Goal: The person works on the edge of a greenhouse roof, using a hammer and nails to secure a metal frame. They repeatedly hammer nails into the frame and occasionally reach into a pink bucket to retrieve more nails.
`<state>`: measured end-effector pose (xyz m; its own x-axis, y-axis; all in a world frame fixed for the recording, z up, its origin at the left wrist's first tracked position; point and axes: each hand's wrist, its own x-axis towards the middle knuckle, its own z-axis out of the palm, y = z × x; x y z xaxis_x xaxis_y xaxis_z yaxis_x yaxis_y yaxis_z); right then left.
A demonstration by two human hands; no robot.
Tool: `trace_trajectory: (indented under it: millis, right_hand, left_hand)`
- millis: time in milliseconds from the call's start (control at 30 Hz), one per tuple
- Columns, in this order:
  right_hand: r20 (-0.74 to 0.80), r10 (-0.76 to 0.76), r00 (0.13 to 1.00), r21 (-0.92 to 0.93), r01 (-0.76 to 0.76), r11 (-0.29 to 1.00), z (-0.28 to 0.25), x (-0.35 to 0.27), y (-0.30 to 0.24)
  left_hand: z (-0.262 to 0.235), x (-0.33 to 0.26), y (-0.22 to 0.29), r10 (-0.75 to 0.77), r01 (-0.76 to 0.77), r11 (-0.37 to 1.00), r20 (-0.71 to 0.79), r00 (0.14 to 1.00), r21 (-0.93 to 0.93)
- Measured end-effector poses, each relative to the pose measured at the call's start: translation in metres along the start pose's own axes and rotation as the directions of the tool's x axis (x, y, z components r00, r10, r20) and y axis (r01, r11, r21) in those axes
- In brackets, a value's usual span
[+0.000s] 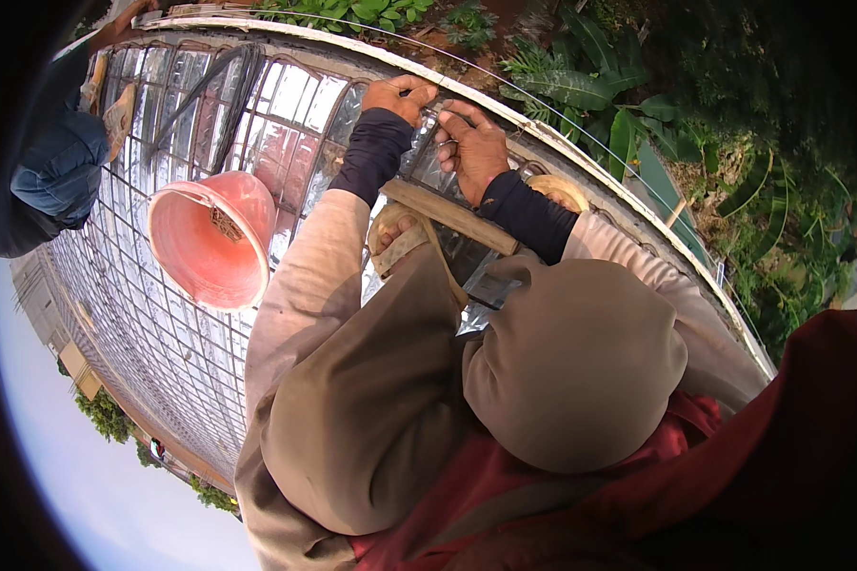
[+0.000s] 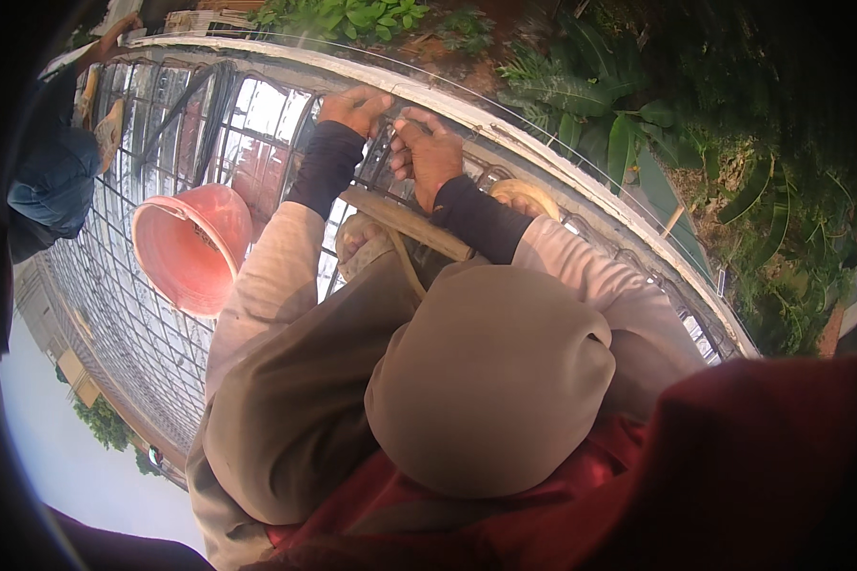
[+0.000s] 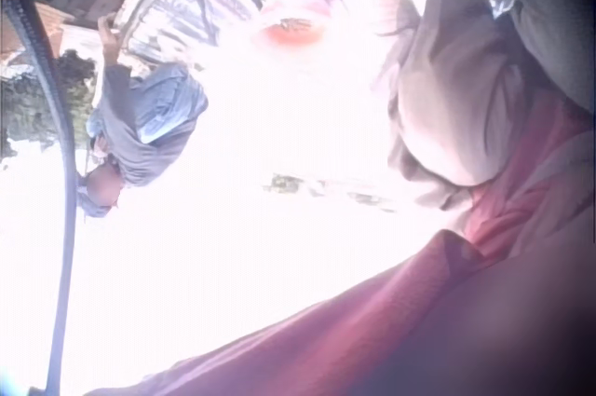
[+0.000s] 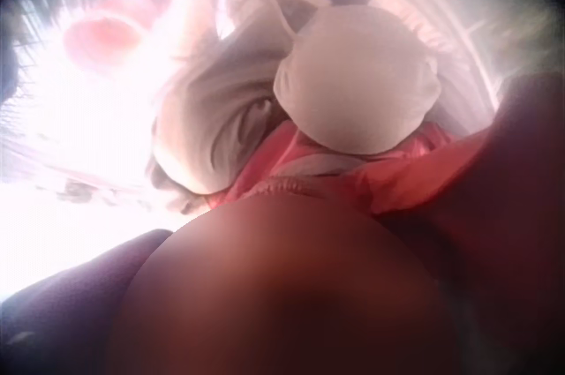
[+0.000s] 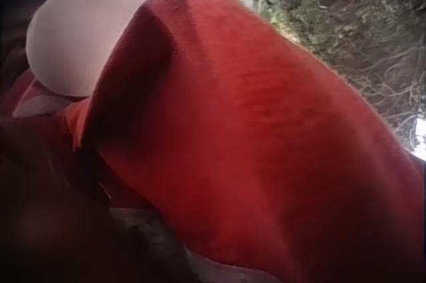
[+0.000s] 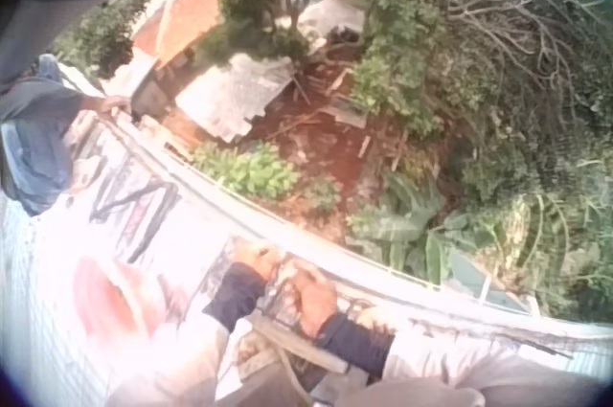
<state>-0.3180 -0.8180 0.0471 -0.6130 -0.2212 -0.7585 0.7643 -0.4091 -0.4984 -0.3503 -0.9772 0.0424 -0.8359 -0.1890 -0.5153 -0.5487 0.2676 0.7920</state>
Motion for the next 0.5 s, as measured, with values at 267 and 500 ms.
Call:
trace_trajectory:
  millis: [267, 500]
  right_hand:
    - [0.086, -0.119, 0.989, -0.295, 0.139, 0.945, 0.002, -0.002, 0.001]
    - [0.296, -0.229, 0.927, -0.6, 0.367, 0.71, -0.012, -0.019, -0.002]
  left_hand:
    - [-0.012, -0.008, -0.016, 0.036, -0.022, 0.995, -0.133, 0.99, 0.1]
    - [0.002, -0.038, -0.03, 0.111, -0.106, 0.982, -0.025, 0.993, 0.157]
